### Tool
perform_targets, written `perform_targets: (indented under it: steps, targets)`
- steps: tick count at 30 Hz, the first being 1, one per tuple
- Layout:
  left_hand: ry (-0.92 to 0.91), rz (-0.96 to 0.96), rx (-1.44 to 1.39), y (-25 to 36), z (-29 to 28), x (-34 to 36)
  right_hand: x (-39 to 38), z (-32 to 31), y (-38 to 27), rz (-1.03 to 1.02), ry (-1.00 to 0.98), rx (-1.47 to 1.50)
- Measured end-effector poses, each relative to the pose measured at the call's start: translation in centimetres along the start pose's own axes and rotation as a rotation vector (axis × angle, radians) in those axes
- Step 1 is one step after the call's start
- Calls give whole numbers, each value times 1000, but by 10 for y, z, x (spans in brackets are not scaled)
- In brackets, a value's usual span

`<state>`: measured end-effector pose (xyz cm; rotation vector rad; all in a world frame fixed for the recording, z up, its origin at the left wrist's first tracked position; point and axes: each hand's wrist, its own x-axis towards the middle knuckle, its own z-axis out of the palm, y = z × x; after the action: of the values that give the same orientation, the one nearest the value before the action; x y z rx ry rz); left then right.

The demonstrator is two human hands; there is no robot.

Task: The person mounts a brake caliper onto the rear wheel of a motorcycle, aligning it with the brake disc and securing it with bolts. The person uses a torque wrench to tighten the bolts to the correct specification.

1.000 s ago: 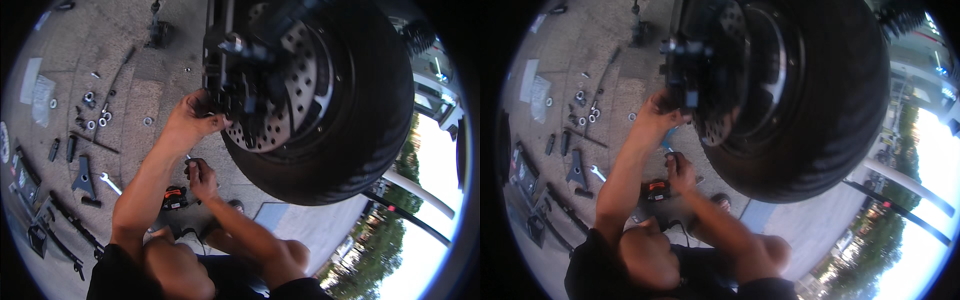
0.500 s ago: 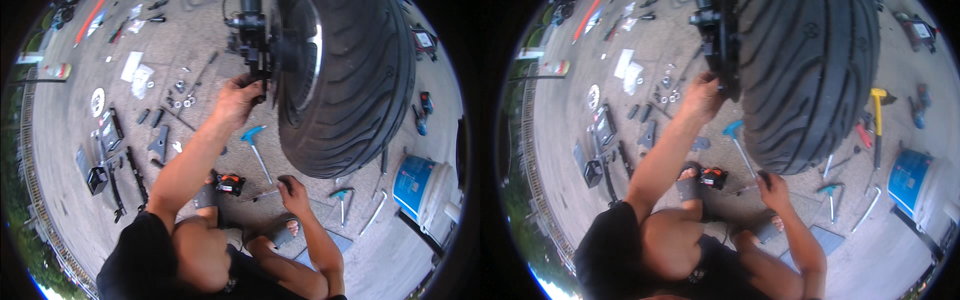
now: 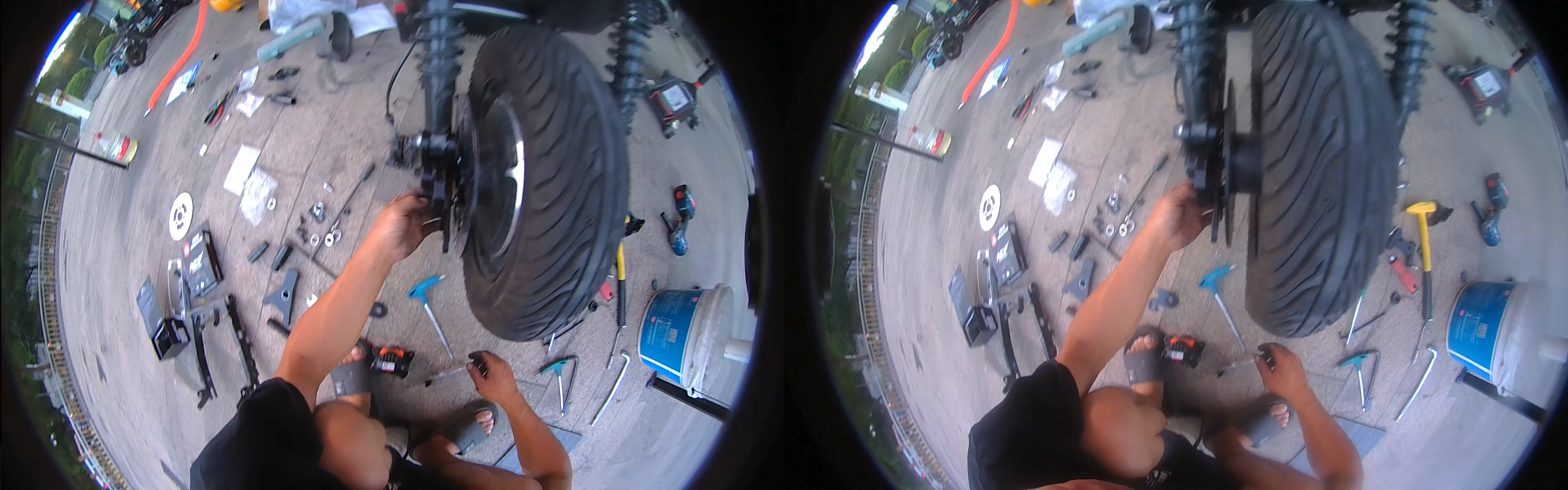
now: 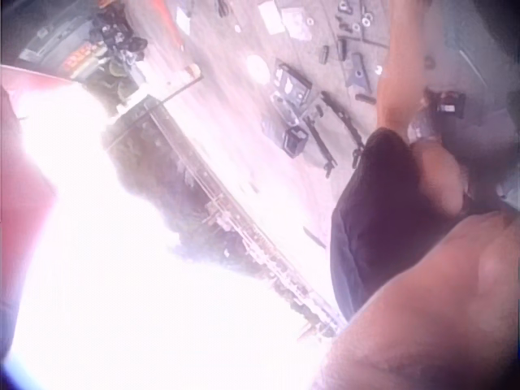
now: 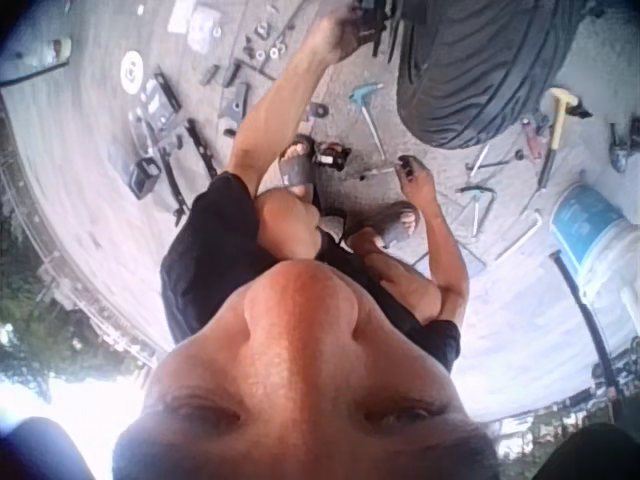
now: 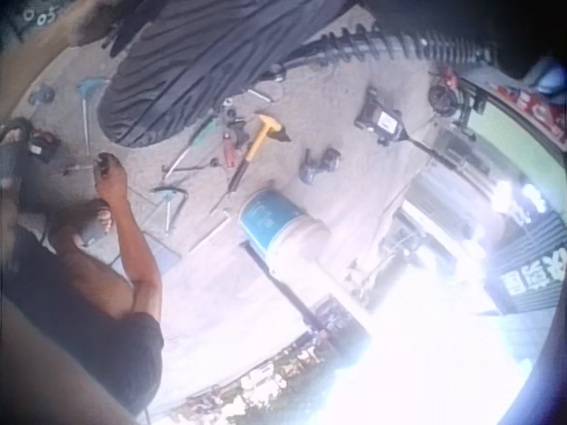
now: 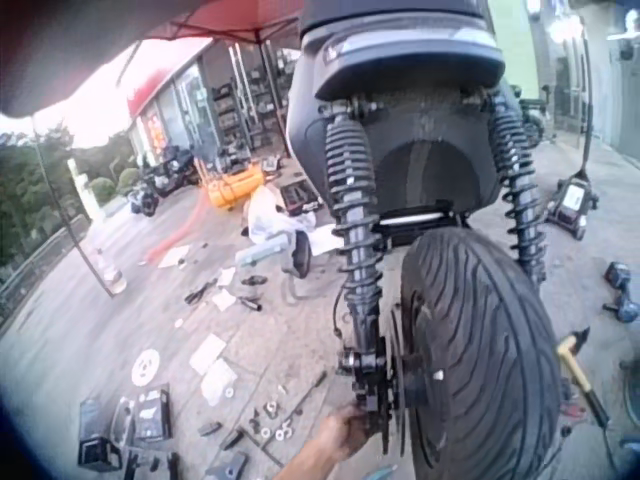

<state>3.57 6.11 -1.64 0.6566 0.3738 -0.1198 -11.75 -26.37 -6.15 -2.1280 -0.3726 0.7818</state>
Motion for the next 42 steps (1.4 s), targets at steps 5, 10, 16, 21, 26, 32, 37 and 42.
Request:
perform_targets:
  steps: [5,10,16,21,26,32,37,42]
  targets:
    - [157,-75,-74,25,15,28,12,3,34,28,183,-146]
    - [108,-121,35,46,27,52,41,-2,87,-397,441,-592]
    - [-100,-138,-52,48,21,66,41,7,96,-177,205,-606]
    - [-191,-139,-212,43,17,70,24,-3,32,-26,28,-355]
    - [-179,-170,-361,47,15,72,36,-11,-55,209,-206,-128]
    - [-285,-248,-469,47,4,79,97,31,-129,290,168,423]
    - [-372,-358,-620,38,-7,92,134,56,-174,189,384,1208]
    - [-373,-391,-748,33,-6,93,160,49,-199,174,462,1218]
